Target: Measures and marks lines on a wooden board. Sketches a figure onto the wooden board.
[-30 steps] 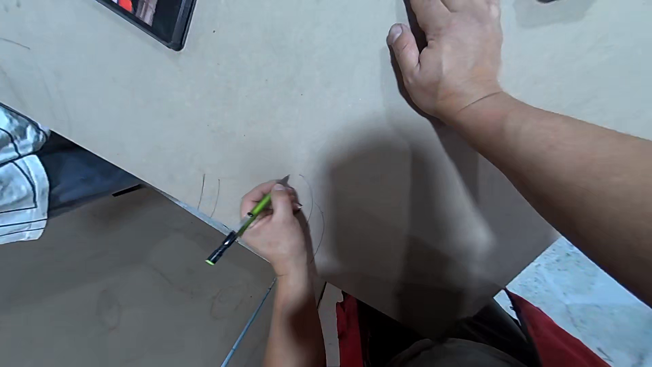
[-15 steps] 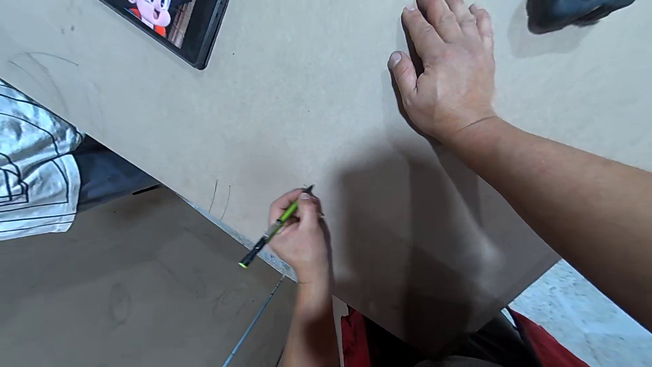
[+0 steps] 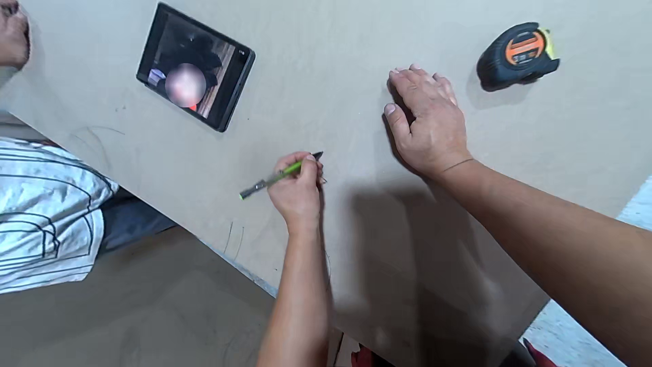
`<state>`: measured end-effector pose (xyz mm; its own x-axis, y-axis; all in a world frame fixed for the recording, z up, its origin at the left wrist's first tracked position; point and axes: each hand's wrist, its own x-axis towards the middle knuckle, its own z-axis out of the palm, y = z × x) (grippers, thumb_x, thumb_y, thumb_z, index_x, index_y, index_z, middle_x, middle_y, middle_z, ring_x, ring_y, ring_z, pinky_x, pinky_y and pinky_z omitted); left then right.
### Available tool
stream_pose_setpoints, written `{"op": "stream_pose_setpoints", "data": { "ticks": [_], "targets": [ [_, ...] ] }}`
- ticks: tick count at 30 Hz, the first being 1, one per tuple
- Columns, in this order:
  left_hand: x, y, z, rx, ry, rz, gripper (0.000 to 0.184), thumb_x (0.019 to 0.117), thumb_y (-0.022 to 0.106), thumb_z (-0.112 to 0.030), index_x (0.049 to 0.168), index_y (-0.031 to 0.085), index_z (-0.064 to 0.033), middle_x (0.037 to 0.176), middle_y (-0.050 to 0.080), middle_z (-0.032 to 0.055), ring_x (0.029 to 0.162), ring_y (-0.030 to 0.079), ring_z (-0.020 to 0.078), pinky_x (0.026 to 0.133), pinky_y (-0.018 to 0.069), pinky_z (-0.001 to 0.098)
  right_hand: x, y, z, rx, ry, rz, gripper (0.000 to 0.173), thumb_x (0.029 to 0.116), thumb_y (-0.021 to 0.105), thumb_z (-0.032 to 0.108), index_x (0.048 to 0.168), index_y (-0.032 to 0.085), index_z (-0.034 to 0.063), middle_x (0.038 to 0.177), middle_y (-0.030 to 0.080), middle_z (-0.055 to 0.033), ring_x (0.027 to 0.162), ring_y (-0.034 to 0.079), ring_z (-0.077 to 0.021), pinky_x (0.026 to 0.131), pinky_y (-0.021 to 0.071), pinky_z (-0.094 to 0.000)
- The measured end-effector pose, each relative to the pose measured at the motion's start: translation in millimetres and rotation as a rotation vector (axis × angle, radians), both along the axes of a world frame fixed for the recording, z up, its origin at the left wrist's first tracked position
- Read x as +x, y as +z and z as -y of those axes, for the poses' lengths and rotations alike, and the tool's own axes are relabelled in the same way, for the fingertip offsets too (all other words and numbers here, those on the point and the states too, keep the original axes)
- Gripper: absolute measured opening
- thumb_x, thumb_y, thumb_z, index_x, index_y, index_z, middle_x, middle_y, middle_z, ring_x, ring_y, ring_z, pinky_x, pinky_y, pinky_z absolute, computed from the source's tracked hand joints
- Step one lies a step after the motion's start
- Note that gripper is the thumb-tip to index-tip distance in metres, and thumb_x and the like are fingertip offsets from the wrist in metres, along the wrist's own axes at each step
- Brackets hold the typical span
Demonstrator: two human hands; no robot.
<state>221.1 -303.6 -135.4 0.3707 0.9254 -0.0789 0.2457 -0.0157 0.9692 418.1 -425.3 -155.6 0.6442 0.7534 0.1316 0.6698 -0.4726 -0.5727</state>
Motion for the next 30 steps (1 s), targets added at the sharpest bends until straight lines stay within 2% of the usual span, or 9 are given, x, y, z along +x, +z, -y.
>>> {"op": "stream_pose_setpoints", "data": {
  "ticks": [2, 4, 7, 9, 19, 25, 27, 30],
  "targets": [
    [20.5, 0.3, -16.3, -0.022, -0.129, 0.019, 0.007, 0.0963, 0.066, -0.003, 0.102, 0.067, 0.0008, 0.077, 0.072, 0.0089, 0.061, 0.069, 0.0158, 0.054, 0.0603, 0.0291, 7.0, 6.3, 8.4, 0.094, -0.002, -0.107, 0.051, 0.1077, 0.038, 0.036, 0.152, 0.053, 0.0140, 0.154, 0.054, -0.0031, 0.148, 0.043, -0.0185, 0.128, 0.0251, -0.0439],
    [42.6, 1.3, -21.1, -0.050, -0.251, 0.025, 0.008, 0.0958, 0.067, -0.003, 0.103, 0.069, 0.0011, 0.078, 0.073, 0.0096, 0.062, 0.069, 0.0160, 0.055, 0.0600, 0.0294, 18.2, 14.7, 26.8, 0.103, 0.036, -0.216, 0.048, 0.1088, 0.040, 0.034, 0.152, 0.053, 0.0173, 0.155, 0.054, -0.0004, 0.147, 0.044, -0.0138, 0.126, 0.0306, -0.0383],
    [69.4, 0.1, -21.1, -0.029, -0.331, 0.006, 0.008, 0.0950, 0.069, -0.004, 0.101, 0.071, 0.0002, 0.077, 0.073, 0.0096, 0.062, 0.070, 0.0167, 0.055, 0.0606, 0.0300, 28.2, 6.2, 78.0, 0.008, 0.155, -0.028, 0.050, 0.1073, 0.038, 0.032, 0.151, 0.053, 0.0136, 0.157, 0.050, -0.0049, 0.150, 0.040, -0.0209, 0.127, 0.0287, -0.0440],
    [76.2, 0.2, -17.4, -0.012, -0.329, -0.020, 0.007, 0.0949, 0.069, -0.004, 0.100, 0.071, -0.0005, 0.076, 0.073, 0.0088, 0.062, 0.070, 0.0164, 0.055, 0.0604, 0.0300, 25.7, -2.9, 102.3, -0.052, 0.169, 0.115, 0.051, 0.1066, 0.037, 0.036, 0.149, 0.056, 0.0143, 0.159, 0.048, -0.0040, 0.151, 0.039, -0.0238, 0.126, 0.0282, -0.0473],
    [77.4, 0.4, -10.9, 0.051, -0.252, -0.060, 0.006, 0.0948, 0.070, -0.005, 0.099, 0.071, -0.0013, 0.075, 0.073, 0.0072, 0.061, 0.070, 0.0153, 0.054, 0.0606, 0.0289, 26.4, -6.7, 94.6, -0.083, 0.133, 0.160, 0.052, 0.1060, 0.036, 0.037, 0.149, 0.056, 0.0159, 0.158, 0.049, -0.0019, 0.151, 0.039, -0.0225, 0.126, 0.0275, -0.0441],
    [58.6, 3.4, -4.0, 0.056, -0.513, -0.090, 0.007, 0.0928, 0.071, -0.007, 0.099, 0.072, -0.0036, 0.078, 0.074, 0.0065, 0.063, 0.070, 0.0146, 0.055, 0.0600, 0.0290, 26.6, -7.7, 97.5, -0.068, 0.123, 0.173, 0.051, 0.1059, 0.036, 0.037, 0.148, 0.057, 0.0161, 0.157, 0.050, -0.0019, 0.150, 0.041, -0.0227, 0.125, 0.0289, -0.0448],
    [51.7, 2.1, -3.2, 0.050, -0.524, -0.061, 0.008, 0.0925, 0.070, -0.006, 0.100, 0.072, -0.0027, 0.079, 0.074, 0.0067, 0.063, 0.070, 0.0144, 0.055, 0.0599, 0.0285, 26.8, -7.6, 96.7, -0.068, 0.120, 0.170, 0.051, 0.1057, 0.037, 0.037, 0.148, 0.057, 0.0166, 0.158, 0.050, -0.0015, 0.150, 0.040, -0.0226, 0.125, 0.0286, -0.0450],
    [55.1, -1.7, -9.7, 0.039, -0.439, -0.028, 0.007, 0.0945, 0.068, -0.004, 0.101, 0.070, -0.0009, 0.079, 0.073, 0.0068, 0.064, 0.071, 0.0153, 0.058, 0.0619, 0.0304, 26.1, -8.5, 95.4, -0.068, 0.116, 0.172, 0.051, 0.1053, 0.037, 0.037, 0.148, 0.057, 0.0166, 0.157, 0.050, -0.0012, 0.150, 0.041, -0.0223, 0.125, 0.0291, -0.0444]
  ]
}}
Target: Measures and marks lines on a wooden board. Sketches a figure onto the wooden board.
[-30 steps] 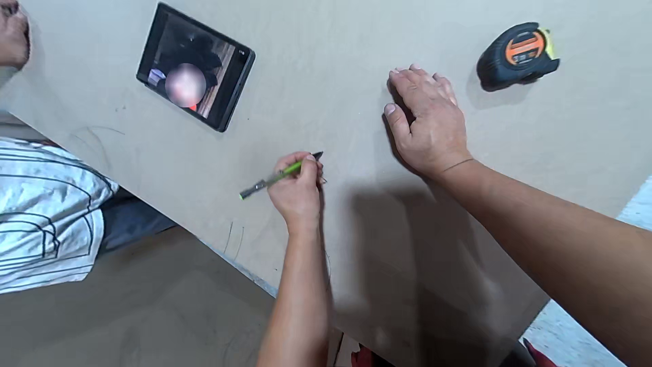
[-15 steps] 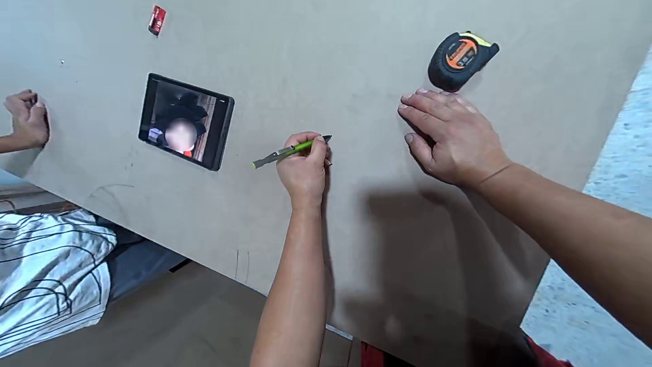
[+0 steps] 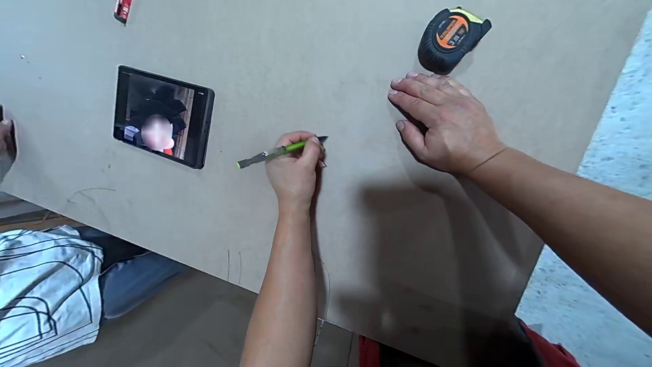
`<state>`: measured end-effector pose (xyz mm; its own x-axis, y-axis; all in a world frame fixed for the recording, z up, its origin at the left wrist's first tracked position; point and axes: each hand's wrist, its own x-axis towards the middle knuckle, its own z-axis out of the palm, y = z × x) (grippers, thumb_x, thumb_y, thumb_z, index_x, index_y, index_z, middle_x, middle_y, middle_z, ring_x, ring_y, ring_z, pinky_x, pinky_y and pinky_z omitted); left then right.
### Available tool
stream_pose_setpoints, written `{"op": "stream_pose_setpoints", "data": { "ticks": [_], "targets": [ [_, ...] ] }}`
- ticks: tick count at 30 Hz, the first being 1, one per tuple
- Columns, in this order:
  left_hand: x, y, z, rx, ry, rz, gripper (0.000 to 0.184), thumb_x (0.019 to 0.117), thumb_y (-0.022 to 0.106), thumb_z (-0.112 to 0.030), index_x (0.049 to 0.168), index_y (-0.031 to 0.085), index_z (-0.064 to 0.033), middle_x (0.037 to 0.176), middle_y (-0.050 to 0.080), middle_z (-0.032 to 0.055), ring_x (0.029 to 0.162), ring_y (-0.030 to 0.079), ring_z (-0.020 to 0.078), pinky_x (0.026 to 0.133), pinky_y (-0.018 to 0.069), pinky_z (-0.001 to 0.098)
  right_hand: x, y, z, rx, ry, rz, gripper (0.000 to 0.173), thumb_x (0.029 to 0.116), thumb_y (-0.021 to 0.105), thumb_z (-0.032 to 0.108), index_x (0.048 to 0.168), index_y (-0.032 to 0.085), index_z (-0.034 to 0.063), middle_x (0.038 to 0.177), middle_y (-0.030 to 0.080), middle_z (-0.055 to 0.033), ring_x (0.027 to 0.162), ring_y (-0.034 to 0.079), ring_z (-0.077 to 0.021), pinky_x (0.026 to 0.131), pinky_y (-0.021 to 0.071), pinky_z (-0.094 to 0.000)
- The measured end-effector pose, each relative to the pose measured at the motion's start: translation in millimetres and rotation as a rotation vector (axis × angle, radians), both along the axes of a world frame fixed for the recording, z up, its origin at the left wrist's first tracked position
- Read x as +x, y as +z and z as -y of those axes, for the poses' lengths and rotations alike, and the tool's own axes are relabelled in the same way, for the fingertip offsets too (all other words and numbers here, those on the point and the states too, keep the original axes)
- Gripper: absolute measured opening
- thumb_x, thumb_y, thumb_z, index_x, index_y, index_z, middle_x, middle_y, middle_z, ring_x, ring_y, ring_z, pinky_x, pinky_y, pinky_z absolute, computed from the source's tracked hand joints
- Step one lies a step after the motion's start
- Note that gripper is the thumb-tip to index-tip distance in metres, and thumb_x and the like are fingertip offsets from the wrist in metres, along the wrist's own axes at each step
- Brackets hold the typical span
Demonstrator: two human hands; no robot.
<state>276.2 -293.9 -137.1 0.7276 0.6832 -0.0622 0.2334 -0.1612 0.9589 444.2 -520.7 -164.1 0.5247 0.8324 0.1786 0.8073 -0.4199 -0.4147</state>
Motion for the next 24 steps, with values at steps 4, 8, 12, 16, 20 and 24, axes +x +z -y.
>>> {"op": "stream_pose_setpoints", "data": {
  "ticks": [4, 8, 12, 16, 20, 24],
  "targets": [
    [18.0, -0.1, -5.8, 0.020, 0.103, -0.003, 0.007, 0.0956, 0.068, -0.006, 0.100, 0.069, -0.0010, 0.077, 0.073, 0.0066, 0.063, 0.071, 0.0159, 0.057, 0.0622, 0.0306, 1.3, 0.4, -1.3, -0.004, 0.002, -0.002, 0.051, 0.1055, 0.037, 0.037, 0.149, 0.056, 0.0168, 0.158, 0.050, -0.0007, 0.150, 0.040, -0.0219, 0.125, 0.0282, -0.0440],
    [9.7, 2.3, 2.6, 0.055, -0.066, -0.054, 0.008, 0.0944, 0.069, -0.008, 0.101, 0.070, -0.0035, 0.079, 0.074, 0.0048, 0.064, 0.071, 0.0145, 0.057, 0.0615, 0.0297, 1.1, 0.9, 0.0, -0.008, 0.006, -0.007, 0.051, 0.1058, 0.037, 0.037, 0.148, 0.056, 0.0164, 0.158, 0.050, -0.0008, 0.150, 0.040, -0.0217, 0.126, 0.0277, -0.0436],
    [-23.2, 10.4, 13.9, 0.040, -0.442, -0.122, 0.012, 0.0916, 0.070, -0.010, 0.102, 0.074, -0.0048, 0.087, 0.074, 0.0051, 0.065, 0.068, 0.0135, 0.056, 0.0587, 0.0300, 0.5, 0.5, -0.4, -0.003, 0.000, -0.009, 0.051, 0.1056, 0.037, 0.037, 0.148, 0.057, 0.0169, 0.158, 0.050, -0.0009, 0.150, 0.040, -0.0215, 0.126, 0.0281, -0.0436],
    [-45.9, 13.4, 6.7, -0.077, -0.528, -0.105, 0.012, 0.0894, 0.072, -0.006, 0.100, 0.073, -0.0025, 0.085, 0.074, 0.0070, 0.064, 0.067, 0.0135, 0.055, 0.0577, 0.0279, 0.1, 0.6, -1.3, 0.000, -0.005, -0.016, 0.051, 0.1055, 0.037, 0.037, 0.148, 0.057, 0.0173, 0.158, 0.050, -0.0003, 0.151, 0.039, -0.0212, 0.126, 0.0275, -0.0429],
    [-20.5, 5.3, -3.5, 0.035, -0.361, -0.055, 0.010, 0.0911, 0.070, -0.008, 0.099, 0.072, -0.0022, 0.081, 0.074, 0.0046, 0.065, 0.069, 0.0127, 0.057, 0.0600, 0.0299, 1.2, 1.4, -0.8, -0.017, 0.000, -0.017, 0.052, 0.1055, 0.036, 0.038, 0.148, 0.057, 0.0179, 0.158, 0.050, -0.0001, 0.151, 0.039, -0.0208, 0.126, 0.0272, -0.0428],
    [5.9, -0.2, 3.3, 0.054, -0.131, 0.020, 0.006, 0.0927, 0.070, -0.005, 0.098, 0.069, -0.0032, 0.076, 0.073, 0.0035, 0.062, 0.070, 0.0130, 0.054, 0.0603, 0.0275, 0.6, 2.4, -1.2, -0.020, -0.006, -0.005, 0.052, 0.1055, 0.035, 0.039, 0.148, 0.056, 0.0185, 0.158, 0.050, 0.0002, 0.151, 0.039, -0.0204, 0.126, 0.0276, -0.0431]
  ]
}}
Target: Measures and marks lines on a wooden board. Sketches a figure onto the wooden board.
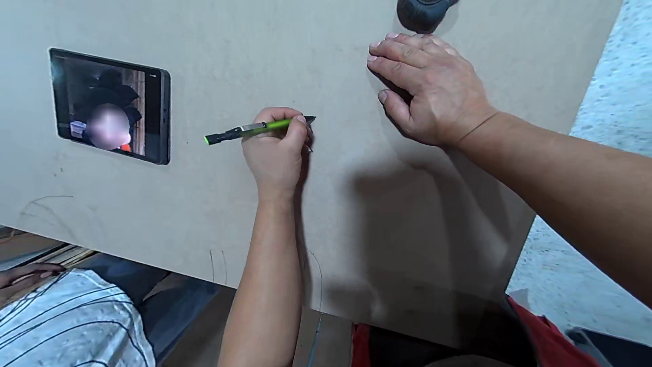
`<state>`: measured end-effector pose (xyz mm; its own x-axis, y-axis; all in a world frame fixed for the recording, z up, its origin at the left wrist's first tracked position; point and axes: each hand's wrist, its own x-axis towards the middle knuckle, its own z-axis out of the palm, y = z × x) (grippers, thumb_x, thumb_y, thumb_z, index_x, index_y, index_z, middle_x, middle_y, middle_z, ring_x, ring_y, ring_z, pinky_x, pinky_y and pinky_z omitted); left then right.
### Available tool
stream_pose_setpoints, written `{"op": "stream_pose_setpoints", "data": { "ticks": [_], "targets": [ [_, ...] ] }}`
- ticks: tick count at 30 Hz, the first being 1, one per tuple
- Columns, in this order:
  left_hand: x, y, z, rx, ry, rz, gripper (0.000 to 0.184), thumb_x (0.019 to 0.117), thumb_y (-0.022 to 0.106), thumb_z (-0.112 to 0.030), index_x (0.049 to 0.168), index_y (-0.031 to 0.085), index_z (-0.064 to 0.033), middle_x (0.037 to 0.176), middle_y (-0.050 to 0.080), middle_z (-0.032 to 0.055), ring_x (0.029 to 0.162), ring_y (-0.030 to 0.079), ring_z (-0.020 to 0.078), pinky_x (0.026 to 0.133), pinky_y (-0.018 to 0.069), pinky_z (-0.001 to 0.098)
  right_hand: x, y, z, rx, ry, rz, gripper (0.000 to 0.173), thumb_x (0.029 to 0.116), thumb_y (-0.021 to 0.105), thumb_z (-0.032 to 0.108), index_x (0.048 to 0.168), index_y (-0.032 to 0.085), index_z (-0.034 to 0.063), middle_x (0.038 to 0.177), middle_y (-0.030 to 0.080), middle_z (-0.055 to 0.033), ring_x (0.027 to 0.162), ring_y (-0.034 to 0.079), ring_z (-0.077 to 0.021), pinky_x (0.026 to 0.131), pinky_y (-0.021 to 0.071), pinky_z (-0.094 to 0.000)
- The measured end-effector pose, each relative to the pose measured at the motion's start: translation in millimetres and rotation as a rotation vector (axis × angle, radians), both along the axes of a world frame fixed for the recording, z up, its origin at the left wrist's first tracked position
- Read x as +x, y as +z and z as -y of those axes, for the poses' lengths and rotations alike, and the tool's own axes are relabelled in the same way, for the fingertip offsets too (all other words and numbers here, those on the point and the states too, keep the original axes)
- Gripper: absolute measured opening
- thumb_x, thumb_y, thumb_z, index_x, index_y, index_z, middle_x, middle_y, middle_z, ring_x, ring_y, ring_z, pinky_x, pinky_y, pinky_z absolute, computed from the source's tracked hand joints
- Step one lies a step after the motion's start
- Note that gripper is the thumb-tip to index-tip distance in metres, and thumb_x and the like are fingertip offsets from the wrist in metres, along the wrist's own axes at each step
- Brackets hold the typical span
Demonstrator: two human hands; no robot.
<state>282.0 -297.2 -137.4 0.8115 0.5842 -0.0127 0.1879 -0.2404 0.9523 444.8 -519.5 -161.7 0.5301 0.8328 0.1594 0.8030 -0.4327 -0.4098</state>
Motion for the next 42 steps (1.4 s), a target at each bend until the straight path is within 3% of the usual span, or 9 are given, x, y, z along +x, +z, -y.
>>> {"op": "stream_pose_setpoints", "data": {
  "ticks": [2, 7, 11, 18, 25, 28, 34, 38, 42],
  "targets": [
    [-2.0, -0.1, 3.9, 0.025, -0.033, -0.005, 0.006, 0.0926, 0.070, -0.006, 0.099, 0.070, -0.0037, 0.078, 0.073, 0.0033, 0.063, 0.070, 0.0124, 0.054, 0.0598, 0.0269, 0.7, -0.2, 0.0, 0.001, 0.000, 0.000, 0.052, 0.1055, 0.035, 0.038, 0.149, 0.056, 0.0186, 0.158, 0.049, 0.0006, 0.151, 0.039, -0.0203, 0.126, 0.0274, -0.0429],
    [-38.6, 13.7, 5.2, -0.010, -0.449, -0.162, 0.011, 0.0898, 0.070, -0.011, 0.099, 0.073, -0.0053, 0.087, 0.074, 0.0035, 0.066, 0.067, 0.0109, 0.056, 0.0574, 0.0276, -0.6, 0.1, 0.1, 0.007, -0.001, -0.009, 0.051, 0.1063, 0.035, 0.038, 0.148, 0.057, 0.0184, 0.158, 0.050, 0.0001, 0.151, 0.039, -0.0206, 0.126, 0.0273, -0.0427],
    [-73.9, 25.7, 7.8, -0.092, -0.527, -0.252, 0.009, 0.0874, 0.071, -0.005, 0.096, 0.074, -0.0073, 0.083, 0.073, 0.0015, 0.060, 0.062, 0.0086, 0.051, 0.0510, 0.0212, -0.6, 0.3, 0.0, 0.002, -0.003, -0.013, 0.051, 0.1061, 0.035, 0.038, 0.148, 0.057, 0.0188, 0.158, 0.050, 0.0001, 0.150, 0.040, -0.0208, 0.126, 0.0272, -0.0425],
    [-40.9, 12.7, 1.1, -0.002, -0.511, -0.171, 0.010, 0.0894, 0.072, -0.011, 0.098, 0.074, -0.0063, 0.085, 0.075, 0.0007, 0.064, 0.066, 0.0065, 0.055, 0.0559, 0.0238, -0.7, 1.4, 0.4, -0.012, -0.005, -0.010, 0.052, 0.1061, 0.034, 0.039, 0.149, 0.056, 0.0193, 0.158, 0.049, 0.0009, 0.151, 0.039, -0.0194, 0.126, 0.0270, -0.0419],
    [19.5, -0.7, -24.2, 0.006, -0.045, -0.001, 0.005, 0.0940, 0.069, -0.008, 0.098, 0.068, -0.0041, 0.075, 0.072, 0.0018, 0.062, 0.070, 0.0133, 0.055, 0.0604, 0.0292, 0.1, 1.6, -0.1, -0.011, 0.002, -0.003, 0.052, 0.1061, 0.034, 0.040, 0.149, 0.056, 0.0189, 0.158, 0.049, 0.0001, 0.150, 0.040, -0.0198, 0.126, 0.0282, -0.0431],
    [17.4, 1.0, -21.1, 0.010, -0.027, -0.015, 0.005, 0.0938, 0.069, -0.007, 0.098, 0.068, -0.0041, 0.074, 0.072, 0.0023, 0.061, 0.070, 0.0137, 0.054, 0.0600, 0.0287, 0.6, 1.2, -0.4, -0.004, 0.005, -0.006, 0.052, 0.1062, 0.035, 0.040, 0.148, 0.057, 0.0183, 0.157, 0.050, -0.0001, 0.150, 0.041, -0.0201, 0.125, 0.0284, -0.0431],
    [-51.1, 19.1, -4.1, -0.004, -0.541, -0.208, 0.011, 0.0902, 0.071, -0.011, 0.100, 0.073, -0.0059, 0.090, 0.075, 0.0028, 0.068, 0.068, 0.0100, 0.057, 0.0579, 0.0274, -0.8, 1.3, -0.6, -0.012, -0.004, -0.028, 0.053, 0.1064, 0.033, 0.042, 0.149, 0.055, 0.0200, 0.157, 0.050, 0.0009, 0.146, 0.046, -0.0213, 0.121, 0.0340, -0.0456],
    [-119.9, 34.8, -44.8, -0.125, -0.542, -0.339, 0.010, 0.0902, 0.072, -0.012, 0.099, 0.074, -0.0085, 0.089, 0.074, 0.0022, 0.066, 0.067, 0.0112, 0.059, 0.0585, 0.0267, -4.1, 3.2, -1.5, -0.048, -0.044, -0.073, 0.055, 0.1065, 0.030, 0.043, 0.152, 0.053, 0.0219, 0.155, 0.053, 0.0003, 0.140, 0.053, -0.0222, 0.113, 0.0416, -0.0494],
    [-153.3, 40.7, -98.4, -0.104, -0.477, -0.437, 0.014, 0.0897, 0.075, -0.025, 0.096, 0.075, -0.0121, 0.079, 0.072, 0.0022, 0.061, 0.065, 0.0114, 0.056, 0.0564, 0.0256, -9.0, 6.0, -2.5, -0.090, -0.108, -0.118, 0.057, 0.1059, 0.027, 0.046, 0.154, 0.051, 0.0269, 0.140, 0.064, -0.0085, 0.126, 0.063, -0.0337, 0.098, 0.0487, -0.0603]
  ]
}}
